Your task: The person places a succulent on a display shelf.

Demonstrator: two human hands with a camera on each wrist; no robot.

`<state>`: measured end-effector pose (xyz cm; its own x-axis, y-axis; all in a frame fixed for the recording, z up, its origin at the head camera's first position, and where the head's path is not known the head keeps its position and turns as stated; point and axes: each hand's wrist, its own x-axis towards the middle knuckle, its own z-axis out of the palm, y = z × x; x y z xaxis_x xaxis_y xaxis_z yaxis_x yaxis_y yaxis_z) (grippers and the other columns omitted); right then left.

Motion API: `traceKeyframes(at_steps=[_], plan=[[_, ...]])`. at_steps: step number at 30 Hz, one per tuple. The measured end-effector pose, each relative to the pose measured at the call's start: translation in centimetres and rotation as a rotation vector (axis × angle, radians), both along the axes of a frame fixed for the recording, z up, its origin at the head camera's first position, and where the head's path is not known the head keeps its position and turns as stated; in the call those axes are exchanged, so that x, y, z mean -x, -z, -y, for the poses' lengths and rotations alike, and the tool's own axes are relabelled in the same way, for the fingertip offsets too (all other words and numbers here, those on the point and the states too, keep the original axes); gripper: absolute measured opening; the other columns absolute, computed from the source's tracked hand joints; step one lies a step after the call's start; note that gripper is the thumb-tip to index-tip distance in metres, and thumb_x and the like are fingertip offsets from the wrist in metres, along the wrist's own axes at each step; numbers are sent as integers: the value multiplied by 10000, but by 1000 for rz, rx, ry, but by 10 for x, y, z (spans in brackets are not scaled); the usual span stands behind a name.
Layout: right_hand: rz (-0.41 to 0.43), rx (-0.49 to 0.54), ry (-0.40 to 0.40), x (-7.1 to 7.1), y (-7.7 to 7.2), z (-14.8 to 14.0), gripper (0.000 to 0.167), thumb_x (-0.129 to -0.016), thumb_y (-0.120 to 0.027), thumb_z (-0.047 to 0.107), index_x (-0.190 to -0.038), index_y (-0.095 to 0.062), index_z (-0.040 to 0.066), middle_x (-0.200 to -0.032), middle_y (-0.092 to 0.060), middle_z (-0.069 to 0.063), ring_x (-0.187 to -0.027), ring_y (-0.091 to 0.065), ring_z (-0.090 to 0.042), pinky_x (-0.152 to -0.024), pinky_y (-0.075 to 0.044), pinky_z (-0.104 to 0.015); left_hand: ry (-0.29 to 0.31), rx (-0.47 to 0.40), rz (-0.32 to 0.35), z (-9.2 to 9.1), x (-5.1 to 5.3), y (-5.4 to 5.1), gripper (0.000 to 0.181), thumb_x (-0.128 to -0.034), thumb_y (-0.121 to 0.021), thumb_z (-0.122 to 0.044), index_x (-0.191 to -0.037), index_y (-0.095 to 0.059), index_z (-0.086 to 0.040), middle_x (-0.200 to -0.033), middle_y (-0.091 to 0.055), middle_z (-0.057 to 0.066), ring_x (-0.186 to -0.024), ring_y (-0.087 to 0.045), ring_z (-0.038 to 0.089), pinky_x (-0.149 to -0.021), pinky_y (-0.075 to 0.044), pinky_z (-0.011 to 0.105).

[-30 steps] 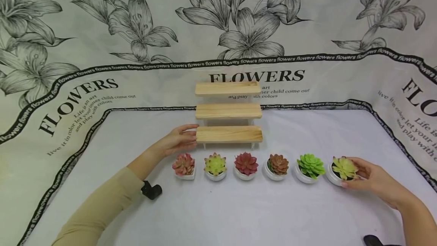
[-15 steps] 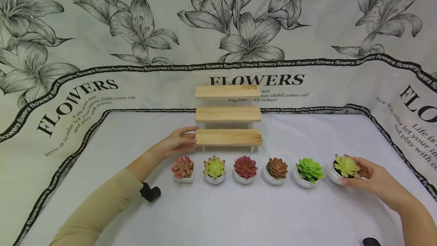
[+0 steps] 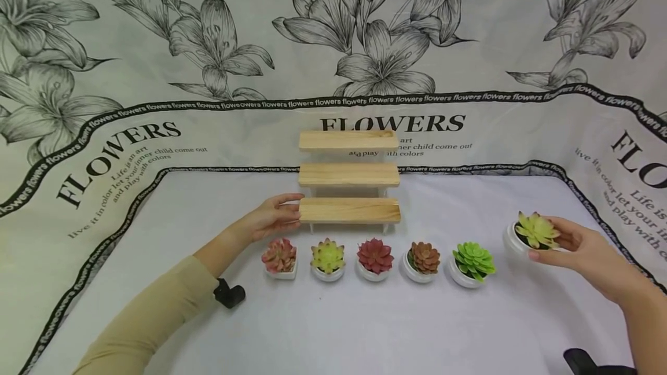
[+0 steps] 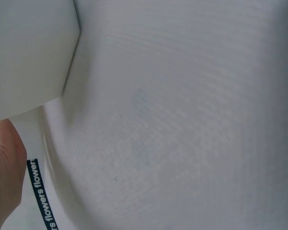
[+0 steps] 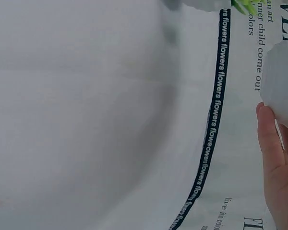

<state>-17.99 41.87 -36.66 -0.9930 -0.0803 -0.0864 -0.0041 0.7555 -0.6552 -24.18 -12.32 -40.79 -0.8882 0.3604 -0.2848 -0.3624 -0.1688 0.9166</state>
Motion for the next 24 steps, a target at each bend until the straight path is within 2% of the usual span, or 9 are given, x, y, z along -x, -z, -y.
traceKeyframes(at_steps=[2,4,6,9,12,15,21,24], plan=[[-17,2,-5,1,-8,7,830,-868,-670,175,-1381,-130,-193,-1107,-434,-3,-785,-335,196,-596,-389,-81,3,-1,-4,0,0,0,575,-890,-468,132,-1426,-302,8,-1318,-416,226,-870,-576,152,-759,-538,242],[-23,4,-14,2,-15,14,839,-877,-660,173,-1392,-103,-183,-1148,-399,-141,-804,-302,205,-595,-368,-72,3,1,-11,0,0,0,574,-890,-467,131,-1426,-302,10,-1330,-408,234,-871,-575,151,-764,-537,243],[-36,16,-35,5,-20,19,842,-884,-649,160,-1401,-75,-175,-1168,-376,-159,-828,-291,203,-604,-364,-63,3,2,-15,0,0,1,571,-891,-466,129,-1425,-303,13,-1350,-395,250,-876,-577,151,-773,-537,249],[-64,44,-64,10,-28,25,837,-881,-648,126,-1414,-68,-157,-1143,-390,18,-842,-328,190,-628,-374,-43,9,5,-19,0,0,1,573,-890,-468,127,-1427,-299,15,-1373,-374,265,-888,-575,153,-790,-534,256],[-70,51,-80,16,-37,31,830,-882,-644,120,-1424,-72,-139,-1129,-384,103,-849,-352,174,-631,-376,-50,16,0,-21,-1,-1,2,570,-892,-469,125,-1425,-298,17,-1376,-371,267,-906,-573,159,-800,-532,263],[-60,49,-93,22,-47,41,827,-884,-644,133,-1429,-80,-129,-1136,-395,65,-856,-353,160,-624,-370,-63,19,-3,-23,-1,-1,3,571,-892,-468,125,-1426,-297,16,-1374,-373,261,-914,-571,160,-802,-530,261],[-63,113,-138,35,-64,60,789,-874,-651,109,-1418,-135,-137,-1040,-440,247,-869,-449,132,-663,-411,-64,10,10,-27,0,-2,4,563,-896,-467,125,-1424,-301,16,-1379,-368,267,-903,-576,154,-792,-533,257],[-66,167,-170,41,-72,69,731,-876,-635,67,-1399,-172,-149,-1012,-503,261,-885,-502,93,-692,-434,-73,5,21,-33,0,-1,4,560,-896,-477,118,-1420,-311,11,-1381,-369,266,-908,-576,159,-792,-534,259]])
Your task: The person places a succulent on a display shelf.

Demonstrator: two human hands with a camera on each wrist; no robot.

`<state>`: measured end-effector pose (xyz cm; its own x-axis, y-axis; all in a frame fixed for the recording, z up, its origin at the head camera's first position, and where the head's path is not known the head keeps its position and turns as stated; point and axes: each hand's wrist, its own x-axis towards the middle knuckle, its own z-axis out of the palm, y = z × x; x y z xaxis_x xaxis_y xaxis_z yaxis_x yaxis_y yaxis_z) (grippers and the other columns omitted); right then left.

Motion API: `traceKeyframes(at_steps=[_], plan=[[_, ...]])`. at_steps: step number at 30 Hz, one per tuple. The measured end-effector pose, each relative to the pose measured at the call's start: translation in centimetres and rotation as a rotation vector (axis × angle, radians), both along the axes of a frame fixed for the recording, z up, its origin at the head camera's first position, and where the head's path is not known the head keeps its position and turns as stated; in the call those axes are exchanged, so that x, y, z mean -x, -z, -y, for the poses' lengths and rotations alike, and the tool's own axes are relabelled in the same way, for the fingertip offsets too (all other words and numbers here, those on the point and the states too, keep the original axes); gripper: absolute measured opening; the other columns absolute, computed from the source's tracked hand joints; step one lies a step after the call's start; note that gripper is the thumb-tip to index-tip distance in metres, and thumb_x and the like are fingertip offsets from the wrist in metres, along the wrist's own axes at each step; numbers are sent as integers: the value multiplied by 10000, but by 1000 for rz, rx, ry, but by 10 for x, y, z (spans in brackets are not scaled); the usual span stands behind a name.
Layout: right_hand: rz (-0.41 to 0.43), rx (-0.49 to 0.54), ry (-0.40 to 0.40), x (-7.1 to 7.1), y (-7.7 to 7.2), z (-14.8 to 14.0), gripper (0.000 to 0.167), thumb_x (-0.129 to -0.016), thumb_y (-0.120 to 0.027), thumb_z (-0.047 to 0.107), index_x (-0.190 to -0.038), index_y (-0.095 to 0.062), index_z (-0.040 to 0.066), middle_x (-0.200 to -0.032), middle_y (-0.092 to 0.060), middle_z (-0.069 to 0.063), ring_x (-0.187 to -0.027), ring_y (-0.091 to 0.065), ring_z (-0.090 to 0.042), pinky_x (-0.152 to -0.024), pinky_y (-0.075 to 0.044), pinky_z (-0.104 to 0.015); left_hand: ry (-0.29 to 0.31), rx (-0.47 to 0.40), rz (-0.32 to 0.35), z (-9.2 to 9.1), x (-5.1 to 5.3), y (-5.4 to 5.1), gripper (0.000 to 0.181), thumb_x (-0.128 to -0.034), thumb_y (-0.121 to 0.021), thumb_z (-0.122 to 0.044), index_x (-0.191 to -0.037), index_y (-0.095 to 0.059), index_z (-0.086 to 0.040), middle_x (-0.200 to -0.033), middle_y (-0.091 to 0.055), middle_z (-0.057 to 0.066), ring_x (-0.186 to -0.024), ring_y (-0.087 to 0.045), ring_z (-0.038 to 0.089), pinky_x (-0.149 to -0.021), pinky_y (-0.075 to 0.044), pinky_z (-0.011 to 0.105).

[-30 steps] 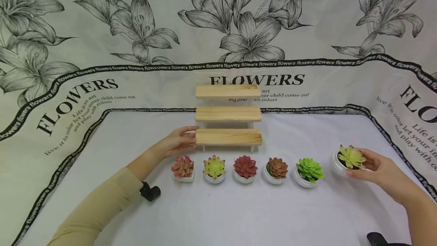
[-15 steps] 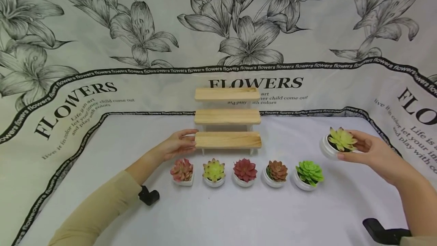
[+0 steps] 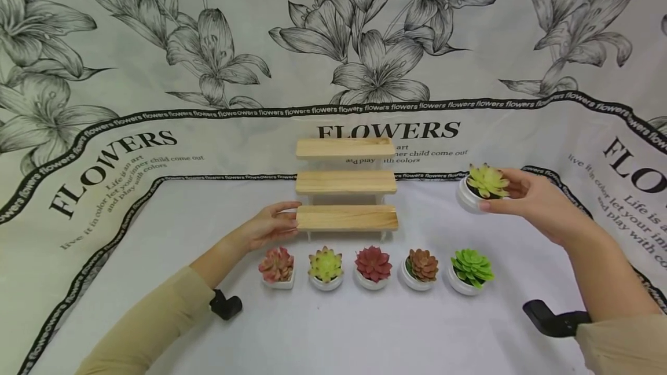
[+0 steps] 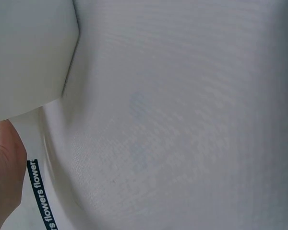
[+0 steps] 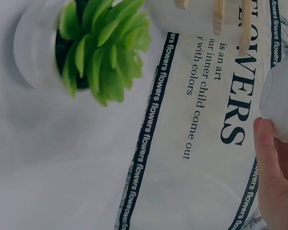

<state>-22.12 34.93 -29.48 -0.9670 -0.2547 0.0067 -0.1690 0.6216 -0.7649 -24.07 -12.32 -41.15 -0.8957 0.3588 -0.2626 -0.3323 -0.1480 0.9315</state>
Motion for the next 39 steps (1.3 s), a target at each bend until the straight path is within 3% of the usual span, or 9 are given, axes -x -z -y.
traceKeyframes(at_steps=[8,11,13,16,18,20,24,39], plan=[[62,78,-51,14,-18,29,756,-892,-622,103,-1435,-137,-103,-1045,-532,215,-940,-524,61,-753,-443,-89,-7,12,-4,1,0,1,566,-889,-490,113,-1419,-316,13,-1381,-375,274,-904,-587,157,-809,-532,268],[88,68,-49,18,-22,39,783,-897,-622,139,-1452,-113,-74,-1192,-522,38,-961,-498,62,-773,-436,-97,-3,6,-8,0,0,1,561,-888,-490,114,-1414,-318,21,-1379,-380,278,-903,-589,154,-804,-533,266],[113,46,-42,21,-25,46,829,-903,-618,183,-1467,-56,-48,-1316,-438,-119,-1077,-477,-46,-902,-445,-215,-2,3,-10,-1,1,1,559,-886,-491,116,-1412,-322,22,-1376,-383,280,-903,-588,154,-802,-534,267],[130,25,-40,26,-29,55,854,-908,-614,233,-1476,-29,-21,-1419,-275,-261,-1175,-410,-186,-986,-408,-360,1,1,-11,-2,1,1,559,-887,-492,115,-1411,-323,22,-1373,-384,283,-908,-589,161,-810,-533,277],[133,37,-36,29,-31,63,866,-904,-620,242,-1477,-24,-17,-1432,-254,-268,-1243,-333,-303,-1032,-334,-495,-1,3,-8,-1,1,1,559,-887,-493,116,-1411,-324,20,-1370,-387,281,-905,-593,163,-811,-533,280],[132,51,-30,32,-34,70,883,-895,-632,245,-1476,-22,-19,-1433,-253,-269,-1252,-332,-310,-1038,-335,-477,-5,3,-7,-1,0,1,558,-888,-494,117,-1411,-324,22,-1366,-392,279,-899,-598,162,-806,-535,279],[133,90,-24,40,-37,84,933,-882,-646,249,-1473,27,-13,-1456,-181,-309,-1304,-238,-415,-1054,-260,-565,-21,-1,-2,0,1,-1,563,-881,-494,126,-1409,-331,16,-1350,-410,266,-867,-604,147,-767,-542,253],[100,169,-51,63,-39,137,884,-842,-692,221,-1477,-122,-10,-1396,-335,-254,-1237,-361,-338,-1033,-349,-479,-5,-2,-20,-1,0,1,566,-883,-500,111,-1411,-314,31,-1300,-438,245,-864,-595,136,-786,-535,257]])
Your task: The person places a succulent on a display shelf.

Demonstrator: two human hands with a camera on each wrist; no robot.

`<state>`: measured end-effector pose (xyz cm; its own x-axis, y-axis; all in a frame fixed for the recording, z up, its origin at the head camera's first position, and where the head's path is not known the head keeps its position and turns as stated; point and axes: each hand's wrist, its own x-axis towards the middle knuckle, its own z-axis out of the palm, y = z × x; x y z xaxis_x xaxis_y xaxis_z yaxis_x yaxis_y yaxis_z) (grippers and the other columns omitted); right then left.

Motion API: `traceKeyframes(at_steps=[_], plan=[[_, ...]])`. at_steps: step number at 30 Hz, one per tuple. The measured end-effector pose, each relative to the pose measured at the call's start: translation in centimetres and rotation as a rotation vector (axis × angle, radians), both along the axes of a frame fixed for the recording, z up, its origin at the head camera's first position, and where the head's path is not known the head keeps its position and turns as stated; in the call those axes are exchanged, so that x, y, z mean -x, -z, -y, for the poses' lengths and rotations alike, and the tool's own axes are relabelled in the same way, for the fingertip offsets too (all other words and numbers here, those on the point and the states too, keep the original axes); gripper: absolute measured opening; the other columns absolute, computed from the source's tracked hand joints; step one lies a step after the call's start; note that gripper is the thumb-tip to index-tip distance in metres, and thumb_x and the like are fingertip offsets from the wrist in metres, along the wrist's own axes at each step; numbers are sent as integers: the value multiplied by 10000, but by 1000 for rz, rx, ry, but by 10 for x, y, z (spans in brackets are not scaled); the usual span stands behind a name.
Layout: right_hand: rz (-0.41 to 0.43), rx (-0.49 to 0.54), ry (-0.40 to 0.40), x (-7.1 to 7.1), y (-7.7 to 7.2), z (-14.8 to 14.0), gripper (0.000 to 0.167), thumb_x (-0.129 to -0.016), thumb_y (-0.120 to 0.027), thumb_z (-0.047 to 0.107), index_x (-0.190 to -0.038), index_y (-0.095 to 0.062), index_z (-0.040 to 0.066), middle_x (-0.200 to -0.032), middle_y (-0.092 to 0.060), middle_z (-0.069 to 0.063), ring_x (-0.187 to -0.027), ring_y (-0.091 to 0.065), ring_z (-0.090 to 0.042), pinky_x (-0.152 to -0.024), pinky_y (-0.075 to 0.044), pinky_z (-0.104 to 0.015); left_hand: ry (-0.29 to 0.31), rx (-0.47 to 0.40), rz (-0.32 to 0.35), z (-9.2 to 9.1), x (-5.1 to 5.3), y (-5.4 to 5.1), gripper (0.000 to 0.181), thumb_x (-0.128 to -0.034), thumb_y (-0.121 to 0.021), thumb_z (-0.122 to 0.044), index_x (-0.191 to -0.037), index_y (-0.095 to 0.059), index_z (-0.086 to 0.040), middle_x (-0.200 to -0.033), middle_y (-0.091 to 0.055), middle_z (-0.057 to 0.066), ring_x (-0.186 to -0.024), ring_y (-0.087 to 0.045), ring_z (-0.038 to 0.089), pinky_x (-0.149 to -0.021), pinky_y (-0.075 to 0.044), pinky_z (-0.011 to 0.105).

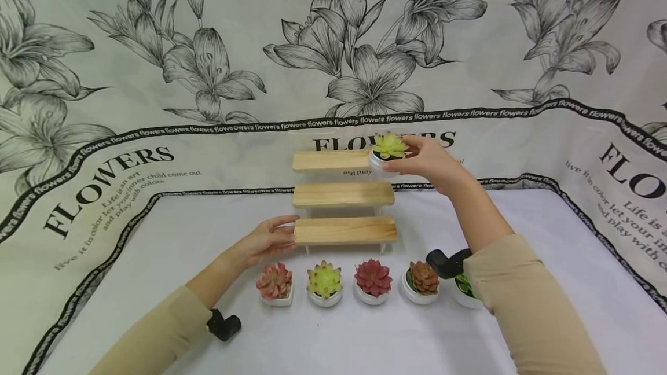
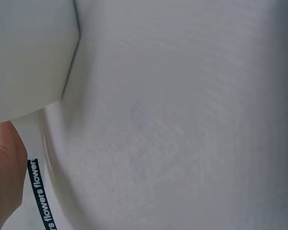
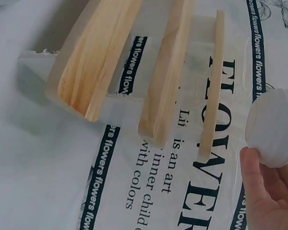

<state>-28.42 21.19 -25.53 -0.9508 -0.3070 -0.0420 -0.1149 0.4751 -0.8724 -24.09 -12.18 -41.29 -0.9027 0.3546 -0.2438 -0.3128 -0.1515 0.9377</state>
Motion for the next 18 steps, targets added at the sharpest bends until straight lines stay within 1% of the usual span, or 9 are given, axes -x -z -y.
traceKeyframes(at_steps=[6,12,18], plan=[[-14,16,-2,11,3,20,819,-828,-711,233,-1457,-241,2,-1346,-417,-212,-1162,-442,-293,-945,-440,-413,5,-7,-5,2,-1,1,568,-882,-503,108,-1412,-313,31,-1280,-452,233,-865,-595,132,-782,-535,251],[-14,81,-12,20,3,40,757,-818,-717,187,-1428,-311,-3,-1287,-462,-200,-1054,-502,-238,-864,-500,-345,1,-8,-6,2,-2,1,569,-879,-502,113,-1410,-313,35,-1264,-465,224,-855,-598,130,-763,-537,239],[15,120,-14,29,4,59,727,-806,-722,156,-1412,-349,2,-1275,-472,-189,-1071,-491,-236,-870,-500,-347,4,-13,-4,1,-1,0,572,-878,-500,114,-1412,-312,33,-1265,-463,223,-864,-596,134,-767,-536,240]])
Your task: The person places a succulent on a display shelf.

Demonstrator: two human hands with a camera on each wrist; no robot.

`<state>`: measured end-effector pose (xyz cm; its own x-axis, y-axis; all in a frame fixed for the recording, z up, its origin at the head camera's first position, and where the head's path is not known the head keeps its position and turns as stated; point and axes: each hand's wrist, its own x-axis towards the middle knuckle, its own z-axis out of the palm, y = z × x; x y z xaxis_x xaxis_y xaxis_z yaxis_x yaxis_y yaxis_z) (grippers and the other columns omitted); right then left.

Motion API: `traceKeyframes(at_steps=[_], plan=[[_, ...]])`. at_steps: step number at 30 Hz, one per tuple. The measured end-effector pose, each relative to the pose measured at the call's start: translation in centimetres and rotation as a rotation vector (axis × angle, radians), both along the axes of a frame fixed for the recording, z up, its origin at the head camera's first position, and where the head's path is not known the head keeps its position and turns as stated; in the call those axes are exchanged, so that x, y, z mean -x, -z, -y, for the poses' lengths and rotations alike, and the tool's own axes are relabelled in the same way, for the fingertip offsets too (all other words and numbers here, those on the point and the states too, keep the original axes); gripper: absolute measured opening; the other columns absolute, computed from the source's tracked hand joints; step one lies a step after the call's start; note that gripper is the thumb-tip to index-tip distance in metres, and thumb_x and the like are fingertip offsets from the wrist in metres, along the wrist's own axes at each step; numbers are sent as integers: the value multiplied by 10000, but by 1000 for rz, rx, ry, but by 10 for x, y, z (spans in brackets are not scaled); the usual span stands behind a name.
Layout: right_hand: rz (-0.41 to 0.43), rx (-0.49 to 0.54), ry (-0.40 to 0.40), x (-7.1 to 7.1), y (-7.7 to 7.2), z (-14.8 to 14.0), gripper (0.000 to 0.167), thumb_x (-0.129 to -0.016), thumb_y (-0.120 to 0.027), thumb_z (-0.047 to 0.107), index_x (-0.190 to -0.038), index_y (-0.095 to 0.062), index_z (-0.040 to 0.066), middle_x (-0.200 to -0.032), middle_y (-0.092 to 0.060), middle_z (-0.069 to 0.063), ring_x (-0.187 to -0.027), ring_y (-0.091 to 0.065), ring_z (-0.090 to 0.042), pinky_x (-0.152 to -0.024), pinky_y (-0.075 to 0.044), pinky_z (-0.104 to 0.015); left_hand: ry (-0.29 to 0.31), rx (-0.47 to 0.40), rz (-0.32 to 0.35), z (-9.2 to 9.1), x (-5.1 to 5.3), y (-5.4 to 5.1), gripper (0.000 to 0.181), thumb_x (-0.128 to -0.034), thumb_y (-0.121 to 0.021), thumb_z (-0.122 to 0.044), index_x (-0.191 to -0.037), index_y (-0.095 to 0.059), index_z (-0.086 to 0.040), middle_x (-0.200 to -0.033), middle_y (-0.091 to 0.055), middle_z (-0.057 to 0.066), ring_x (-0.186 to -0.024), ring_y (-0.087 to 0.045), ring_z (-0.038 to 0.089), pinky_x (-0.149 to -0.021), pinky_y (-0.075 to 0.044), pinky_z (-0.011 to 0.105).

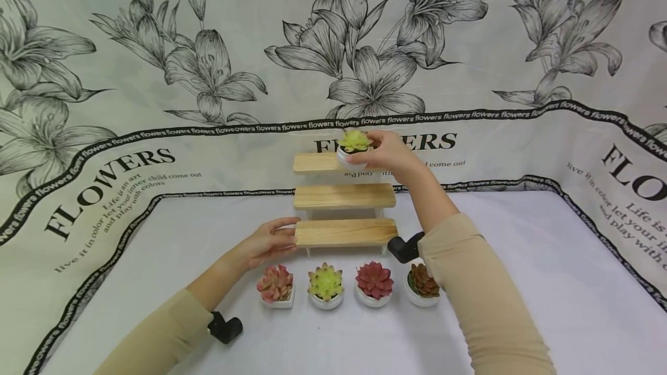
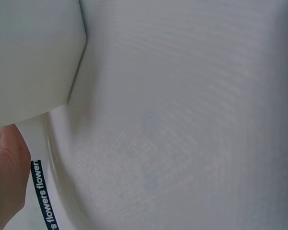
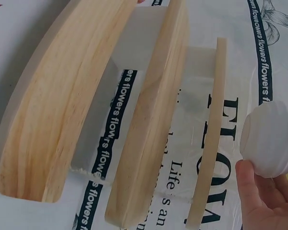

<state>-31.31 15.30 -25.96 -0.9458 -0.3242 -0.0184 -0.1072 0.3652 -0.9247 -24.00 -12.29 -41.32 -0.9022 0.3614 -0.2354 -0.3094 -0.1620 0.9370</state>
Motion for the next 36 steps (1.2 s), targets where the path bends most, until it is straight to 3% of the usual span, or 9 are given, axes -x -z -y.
traceKeyframes(at_steps=[8,16,26,30,36], plan=[[11,37,-15,10,5,24,670,-802,-724,136,-1384,-411,31,-1268,-474,-171,-1055,-491,-245,-882,-491,-418,-8,24,10,3,0,1,552,-884,-497,114,-1403,-325,39,-1313,-433,259,-890,-591,154,-785,-537,267],[8,17,2,14,5,37,678,-798,-722,128,-1388,-405,27,-1244,-449,-170,-1036,-479,-254,-809,-522,-372,16,26,-5,-2,2,-2,559,-883,-508,104,-1406,-324,36,-1351,-390,283,-916,-583,165,-829,-526,287],[45,39,28,19,9,55,756,-784,-739,111,-1422,-343,19,-1301,-411,-175,-1106,-471,-275,-802,-537,-314,10,13,-2,-3,1,2,562,-878,-507,113,-1405,-325,40,-1319,-434,270,-905,-595,168,-831,-527,298],[49,63,33,21,7,64,740,-770,-747,94,-1403,-373,16,-1274,-432,-167,-1082,-486,-269,-801,-537,-316,-9,18,-5,1,0,-1,559,-877,-505,111,-1402,-329,38,-1321,-429,273,-900,-590,164,-820,-530,294],[32,14,58,23,8,67,732,-770,-757,118,-1404,-395,51,-1242,-438,-156,-1006,-484,-228,-738,-532,-290,4,11,0,0,1,0,558,-884,-499,110,-1407,-319,38,-1348,-405,274,-947,-579,175,-844,-520,301]])
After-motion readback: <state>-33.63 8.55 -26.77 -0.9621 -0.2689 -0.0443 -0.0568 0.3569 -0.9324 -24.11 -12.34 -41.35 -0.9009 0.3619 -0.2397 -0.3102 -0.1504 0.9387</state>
